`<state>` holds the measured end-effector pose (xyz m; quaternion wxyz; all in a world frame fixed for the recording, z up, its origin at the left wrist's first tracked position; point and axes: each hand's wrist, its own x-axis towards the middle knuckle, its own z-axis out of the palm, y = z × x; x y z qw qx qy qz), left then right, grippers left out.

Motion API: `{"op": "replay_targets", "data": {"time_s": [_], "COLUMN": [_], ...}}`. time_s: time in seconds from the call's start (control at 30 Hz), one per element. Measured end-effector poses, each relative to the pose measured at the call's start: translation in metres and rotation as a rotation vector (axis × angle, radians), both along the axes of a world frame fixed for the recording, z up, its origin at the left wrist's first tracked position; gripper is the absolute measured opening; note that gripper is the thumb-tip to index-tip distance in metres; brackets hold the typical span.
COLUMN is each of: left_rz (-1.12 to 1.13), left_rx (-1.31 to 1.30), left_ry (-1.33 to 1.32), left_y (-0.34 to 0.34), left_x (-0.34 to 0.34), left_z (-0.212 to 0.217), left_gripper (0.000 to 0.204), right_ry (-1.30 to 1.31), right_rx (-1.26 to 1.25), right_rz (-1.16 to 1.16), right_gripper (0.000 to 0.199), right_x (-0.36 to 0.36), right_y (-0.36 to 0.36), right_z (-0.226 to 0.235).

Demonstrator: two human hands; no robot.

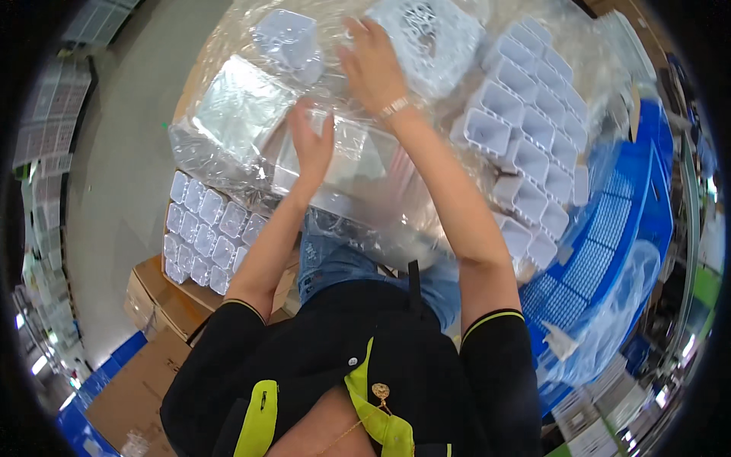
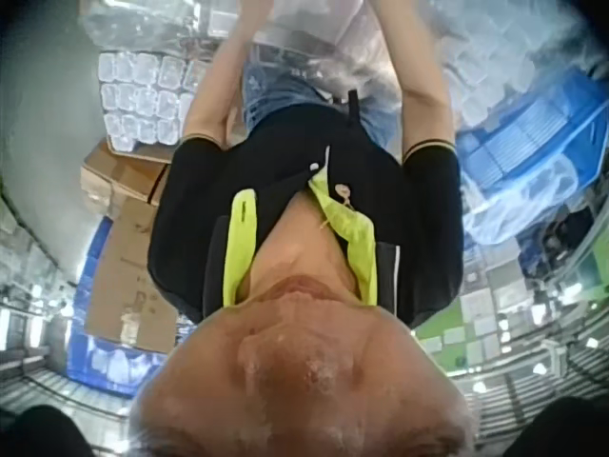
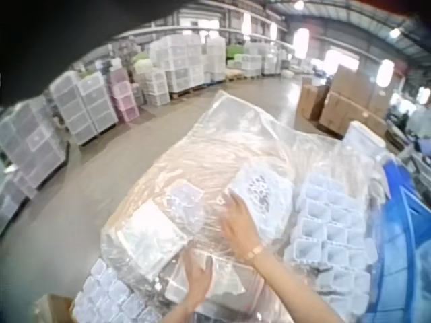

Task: Packing small white electronic components into individual plastic boxes and then sealing them into plastic bags.

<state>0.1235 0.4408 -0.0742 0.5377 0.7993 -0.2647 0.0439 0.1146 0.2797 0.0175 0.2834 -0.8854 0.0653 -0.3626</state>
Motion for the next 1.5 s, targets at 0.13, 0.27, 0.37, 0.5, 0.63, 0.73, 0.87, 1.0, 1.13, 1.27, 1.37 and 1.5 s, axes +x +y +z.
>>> {"op": "replay_targets", "data": {"time_s": [0.13, 0.27, 0.37, 0.5, 0.63, 0.73, 0.87, 1.0, 1.13, 1.27, 1.37, 1.5], "left_rz": [-0.401, -0.444, -0.503, -0.489, -0.479, -0.394, -0.309, -0.295, -0.259, -0.225, -0.164, -0.042], "left_rx": [0.057, 0.290, 0.378, 0.386, 0.128, 0.189, 0.244, 0.132, 0.116, 0.029, 0.048, -0.090], "left_ry": [0.157, -0.133, -0.204, -0.260, 0.035, 0.134, -0.028, 0.193, 0.284, 0.323, 0.275, 0.369], "left_y": [0.006, 0.011, 0.020, 0.024, 0.018, 0.014, 0.009, 0.004, 0.012, 0.011, 0.012, 0.019], "left_x": [-0.092, -0.135, -0.138, -0.131, -0.143, -0.161, -0.162, -0.153, -0.150, -0.154, -0.156, -0.146], "left_z": [-0.022, -0.038, -0.033, -0.032, -0.032, -0.016, -0.022, -0.038, -0.043, -0.029, -0.024, -0.036], "left_gripper": [0.034, 0.047, 0.048, 0.045, 0.041, 0.039, 0.033, 0.018, 0.012, 0.013, 0.011, 0.006], "right_ry": [0.245, 0.336, 0.437, 0.302, -0.040, -0.097, -0.140, -0.126, -0.061, 0.050, 0.007, 0.124], "right_rx": [0.151, 0.271, 0.559, 1.140, 1.822, 2.023, 2.034, 1.770, 1.797, 1.505, 1.187, 0.777], "right_rz": [-0.255, -0.534, -0.604, -0.406, -0.223, -0.212, -0.124, -0.269, -0.345, -0.436, -0.508, -0.639], "right_gripper": [0.037, 0.046, 0.047, 0.028, 0.011, 0.010, 0.013, 0.016, 0.016, 0.013, 0.009, 0.016], "right_x": [-0.145, -0.219, -0.236, -0.235, -0.235, -0.232, -0.233, -0.234, -0.236, -0.248, -0.253, -0.251], "right_y": [0.014, 0.069, 0.073, 0.076, 0.089, 0.104, 0.114, 0.109, 0.107, 0.096, 0.090, 0.070], "right_z": [-0.078, -0.124, -0.135, -0.149, -0.154, -0.130, -0.142, -0.176, -0.141, -0.173, -0.181, -0.128]}}
